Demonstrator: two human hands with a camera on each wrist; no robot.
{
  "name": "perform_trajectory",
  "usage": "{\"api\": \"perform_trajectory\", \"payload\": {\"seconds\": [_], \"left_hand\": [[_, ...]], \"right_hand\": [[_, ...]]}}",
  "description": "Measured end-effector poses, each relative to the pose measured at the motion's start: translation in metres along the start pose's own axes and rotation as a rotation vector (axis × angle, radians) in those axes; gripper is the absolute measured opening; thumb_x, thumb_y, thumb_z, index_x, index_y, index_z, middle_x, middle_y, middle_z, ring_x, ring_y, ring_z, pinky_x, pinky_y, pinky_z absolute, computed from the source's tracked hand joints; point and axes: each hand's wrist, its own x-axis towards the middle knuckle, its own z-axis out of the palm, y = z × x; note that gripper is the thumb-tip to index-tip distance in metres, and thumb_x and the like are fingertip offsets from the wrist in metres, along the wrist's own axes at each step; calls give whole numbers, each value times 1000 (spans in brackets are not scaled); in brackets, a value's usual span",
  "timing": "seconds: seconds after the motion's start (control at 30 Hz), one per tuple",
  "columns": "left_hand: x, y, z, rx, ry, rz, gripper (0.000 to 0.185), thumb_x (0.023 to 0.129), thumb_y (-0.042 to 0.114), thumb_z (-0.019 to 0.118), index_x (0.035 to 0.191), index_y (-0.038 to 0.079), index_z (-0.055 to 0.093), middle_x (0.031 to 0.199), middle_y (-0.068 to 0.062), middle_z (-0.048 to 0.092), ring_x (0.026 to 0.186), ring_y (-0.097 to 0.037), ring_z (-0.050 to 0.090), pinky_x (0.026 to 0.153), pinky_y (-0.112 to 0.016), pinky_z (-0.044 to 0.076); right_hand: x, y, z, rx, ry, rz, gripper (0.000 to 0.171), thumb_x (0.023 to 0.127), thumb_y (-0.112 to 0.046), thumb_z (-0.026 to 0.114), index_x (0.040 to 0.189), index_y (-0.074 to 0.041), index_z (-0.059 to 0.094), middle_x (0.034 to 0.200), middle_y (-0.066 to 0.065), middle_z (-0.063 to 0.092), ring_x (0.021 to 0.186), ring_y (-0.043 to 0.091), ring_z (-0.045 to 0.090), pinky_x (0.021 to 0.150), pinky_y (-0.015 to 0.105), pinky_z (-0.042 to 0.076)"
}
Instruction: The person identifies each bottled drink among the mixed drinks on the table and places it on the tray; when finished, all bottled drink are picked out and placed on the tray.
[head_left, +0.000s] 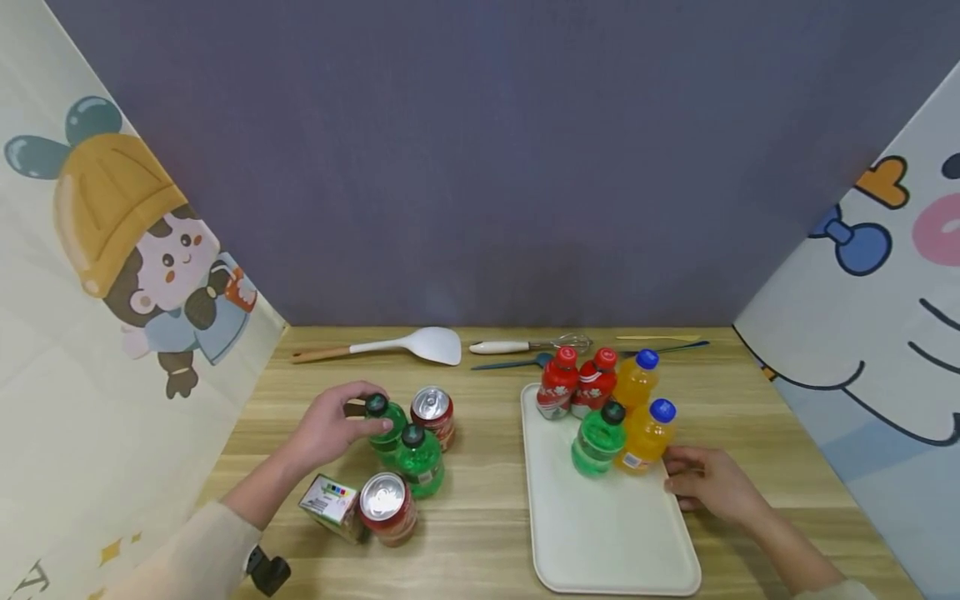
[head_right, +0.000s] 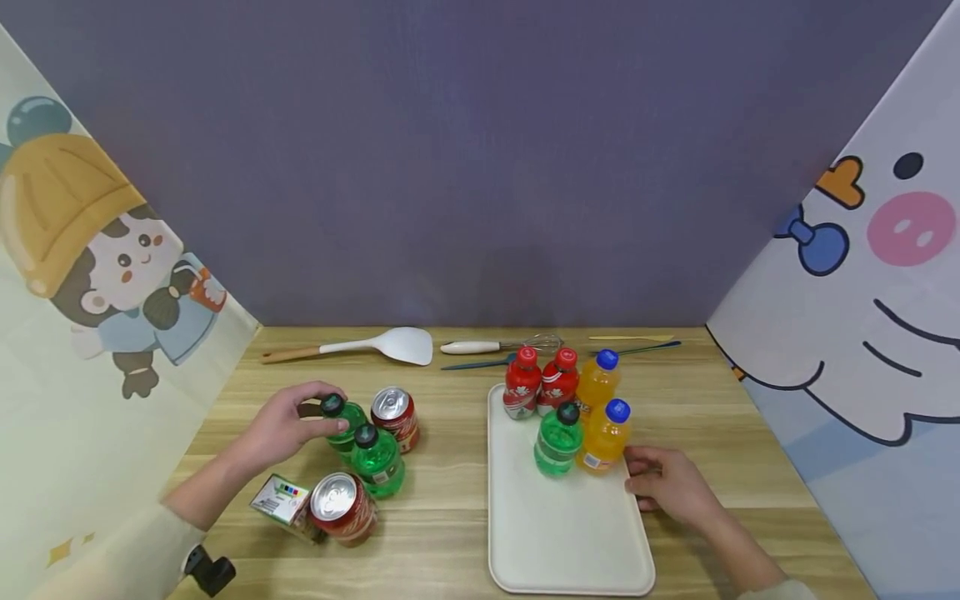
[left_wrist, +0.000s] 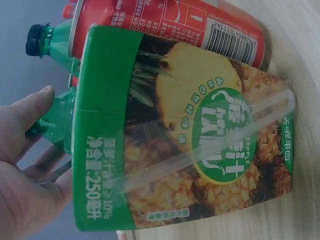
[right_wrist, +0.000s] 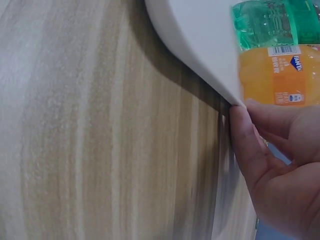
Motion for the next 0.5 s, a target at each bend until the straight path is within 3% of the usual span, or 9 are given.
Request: {"api": "perform_trajectory", "payload": {"seconds": [0.27,0.5], "left_hand": [[-7,5,-9,9,56,-13,39,88,23,83,121,7,69,121,-15,67,114,-39,67,78,-31,61],[-7,23,-22,59,79,-31,46,89,26,82,127,4,67,124,-18,67,115,-42,67,79,-33,61]], "right_hand": [[2,0,1,5,-1,-6,63,89,-3,75,144,13,47,121,25,66,94,25,71,72,36,64],[1,-3,0,19,-6,6,63,89,-3,75,144,13,47,121,26,66,94,24,72,72,37,64]]}}
